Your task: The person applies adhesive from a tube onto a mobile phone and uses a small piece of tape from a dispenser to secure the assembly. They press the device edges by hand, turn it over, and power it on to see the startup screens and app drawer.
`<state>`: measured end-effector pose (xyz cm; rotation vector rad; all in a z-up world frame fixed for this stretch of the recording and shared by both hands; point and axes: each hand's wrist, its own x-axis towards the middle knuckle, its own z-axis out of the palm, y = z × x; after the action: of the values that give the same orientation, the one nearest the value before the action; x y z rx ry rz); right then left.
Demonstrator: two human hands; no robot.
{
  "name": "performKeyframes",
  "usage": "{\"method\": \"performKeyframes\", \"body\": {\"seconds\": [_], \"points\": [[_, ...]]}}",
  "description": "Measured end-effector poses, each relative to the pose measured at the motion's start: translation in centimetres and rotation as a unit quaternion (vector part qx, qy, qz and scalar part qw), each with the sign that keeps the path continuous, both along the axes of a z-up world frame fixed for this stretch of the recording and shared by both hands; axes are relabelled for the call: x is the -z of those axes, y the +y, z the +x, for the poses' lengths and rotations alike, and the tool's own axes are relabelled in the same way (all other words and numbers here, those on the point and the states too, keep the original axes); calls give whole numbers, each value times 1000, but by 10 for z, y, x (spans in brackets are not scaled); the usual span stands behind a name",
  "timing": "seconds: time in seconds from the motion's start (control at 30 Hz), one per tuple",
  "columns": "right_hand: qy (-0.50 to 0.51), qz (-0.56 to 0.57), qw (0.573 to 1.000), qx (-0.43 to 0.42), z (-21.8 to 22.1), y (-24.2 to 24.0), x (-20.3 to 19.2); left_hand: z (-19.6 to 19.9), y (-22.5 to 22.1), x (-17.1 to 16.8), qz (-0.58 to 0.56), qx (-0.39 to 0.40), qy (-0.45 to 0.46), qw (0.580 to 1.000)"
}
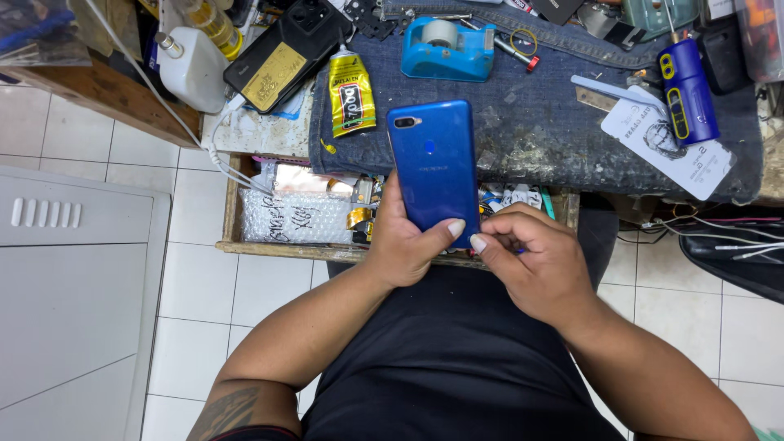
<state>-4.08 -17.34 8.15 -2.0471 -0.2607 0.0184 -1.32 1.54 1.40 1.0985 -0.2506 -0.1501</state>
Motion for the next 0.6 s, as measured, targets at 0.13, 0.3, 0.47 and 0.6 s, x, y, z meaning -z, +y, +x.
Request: {"method": "performKeyframes", "body": {"seconds": [0.13,0.3,0.47,0.6], "points": [[67,85,994,0,-2,1,14,-8,-4,5,48,-23,-59,997],[75,86,993,-7,3,1,36,-3,-10,12,40,-41,-43,997],[138,80,987,-6,24,-1,57,32,-2,17,70,-30,-23,997],[260,37,965,0,62,-22,53,74,13,14,88,-22,145,985]]}}
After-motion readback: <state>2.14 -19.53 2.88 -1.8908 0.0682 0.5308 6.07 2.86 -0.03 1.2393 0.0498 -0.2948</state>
